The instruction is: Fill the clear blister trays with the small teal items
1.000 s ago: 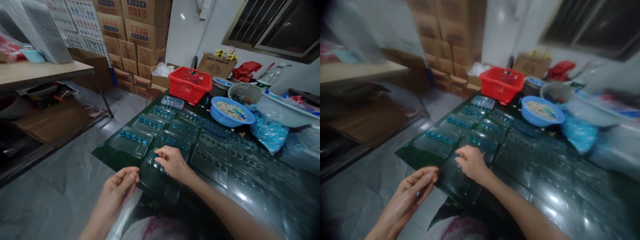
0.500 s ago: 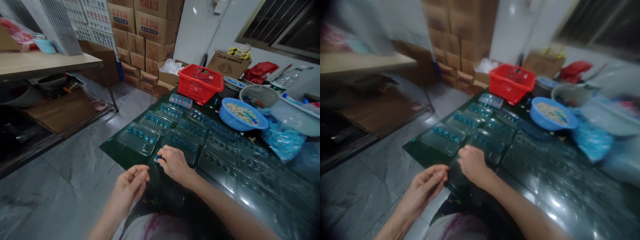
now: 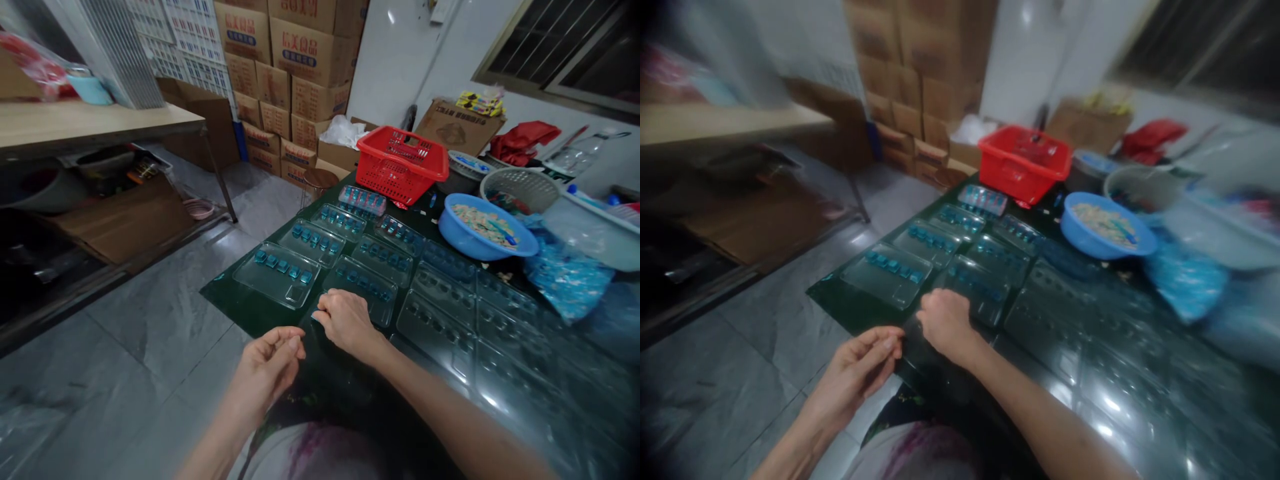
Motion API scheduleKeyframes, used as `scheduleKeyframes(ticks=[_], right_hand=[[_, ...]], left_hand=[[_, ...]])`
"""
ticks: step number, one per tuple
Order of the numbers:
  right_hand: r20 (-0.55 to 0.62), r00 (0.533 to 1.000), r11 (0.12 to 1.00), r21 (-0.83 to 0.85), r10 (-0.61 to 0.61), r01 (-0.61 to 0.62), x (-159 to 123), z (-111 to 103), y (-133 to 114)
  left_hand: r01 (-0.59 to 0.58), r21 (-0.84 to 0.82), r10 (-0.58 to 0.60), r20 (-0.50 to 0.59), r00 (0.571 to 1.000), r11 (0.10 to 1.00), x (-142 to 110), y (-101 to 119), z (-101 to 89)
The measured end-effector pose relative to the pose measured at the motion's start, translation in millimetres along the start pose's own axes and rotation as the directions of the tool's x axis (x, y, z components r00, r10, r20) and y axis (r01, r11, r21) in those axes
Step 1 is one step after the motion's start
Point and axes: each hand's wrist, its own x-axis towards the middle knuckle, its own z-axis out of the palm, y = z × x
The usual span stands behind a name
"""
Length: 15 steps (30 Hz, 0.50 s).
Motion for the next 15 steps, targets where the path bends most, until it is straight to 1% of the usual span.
scheduleKeyframes(ticks=[3,5,7,9,11,13,15], right_hand=[[0.003,1.000,1.000,0.003,-0.002,0.002,1,0,-1],[0.004,1.000,1.000,0.019,-0.007,0.007,-1,-5,0],[-0.040,0.999,0.998,0.064,-0.008,0.011,-7,-14,0],[-0.119,0.993,0.991,0.130,-0.028,0.043,-16,-25,-1],[-0.168,0.982,0.976,0.184,-0.084,0.115,-27,-33,-6],[-0.166,0.976,0.961,0.215,-0.139,0.173,-38,-36,-14],[-0.149,0.979,0.960,0.223,-0.136,0.168,-48,-33,-23]], left_hand=[[0.092,-0.150,-0.103,-0.063,0.993,0.984,-4,7,1.2],[0.090,-0.247,-0.107,-0.056,0.993,0.965,-6,12,2.0],[0.062,-0.309,-0.079,-0.044,0.996,0.949,-8,15,3.3],[0.047,-0.337,-0.067,-0.047,0.997,0.940,-9,16,5.4],[0.030,-0.337,-0.055,-0.065,0.996,0.941,-10,16,8.0],[0.015,-0.318,-0.041,-0.073,0.997,0.948,-11,15,11.2],[0.007,-0.296,-0.032,-0.079,0.996,0.955,-13,15,15.1]])
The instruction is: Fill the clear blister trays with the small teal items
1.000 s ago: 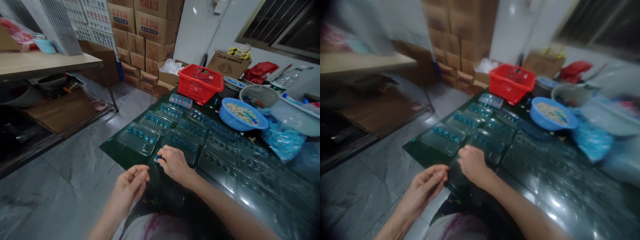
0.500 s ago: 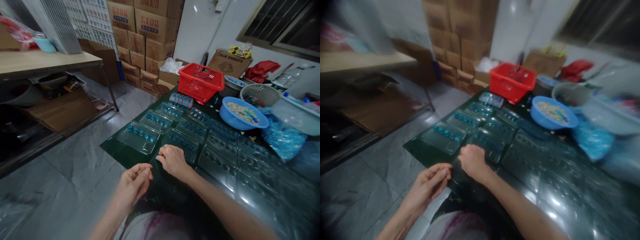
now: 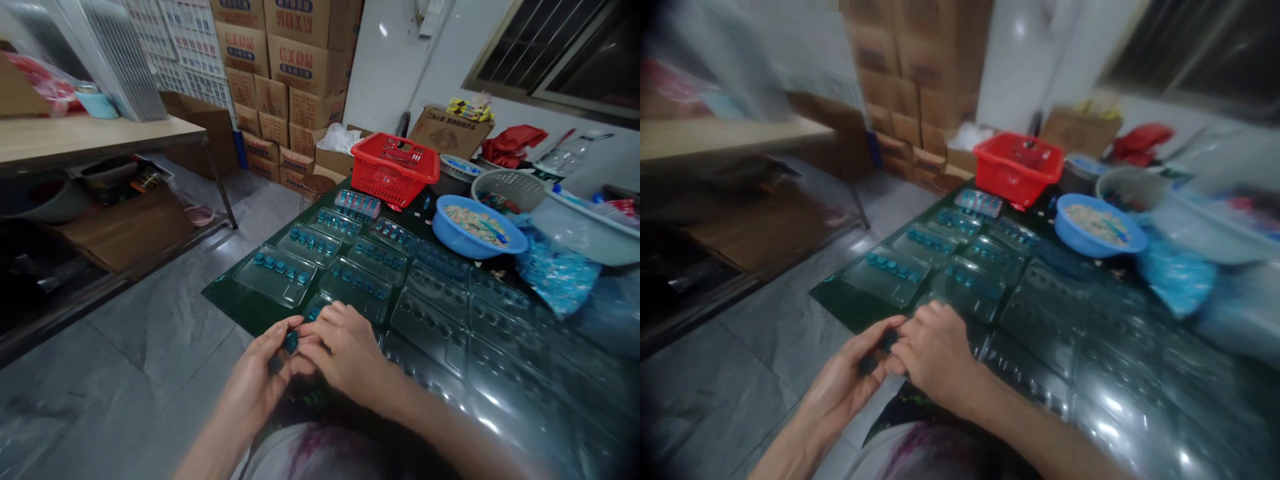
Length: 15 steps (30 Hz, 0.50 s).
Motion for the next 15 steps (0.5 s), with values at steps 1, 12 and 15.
scheduleKeyframes(ticks=[1,12,15], right_hand=[[-0.004,1.000,1.000,-0.007,0.024,-0.024,-3,3,-4],[-0.097,0.968,0.973,0.034,0.231,-0.229,-13,20,-3],[-0.092,0.970,0.974,0.032,0.225,-0.223,-14,19,-1]], left_hand=[[0.002,0.010,-0.002,-0.001,1.000,1.000,-1,-1,1.9],[-0.009,0.082,0.011,-0.020,1.000,0.997,-10,-20,24.5],[-0.044,0.185,0.047,-0.010,0.999,0.982,-9,-25,23.5]])
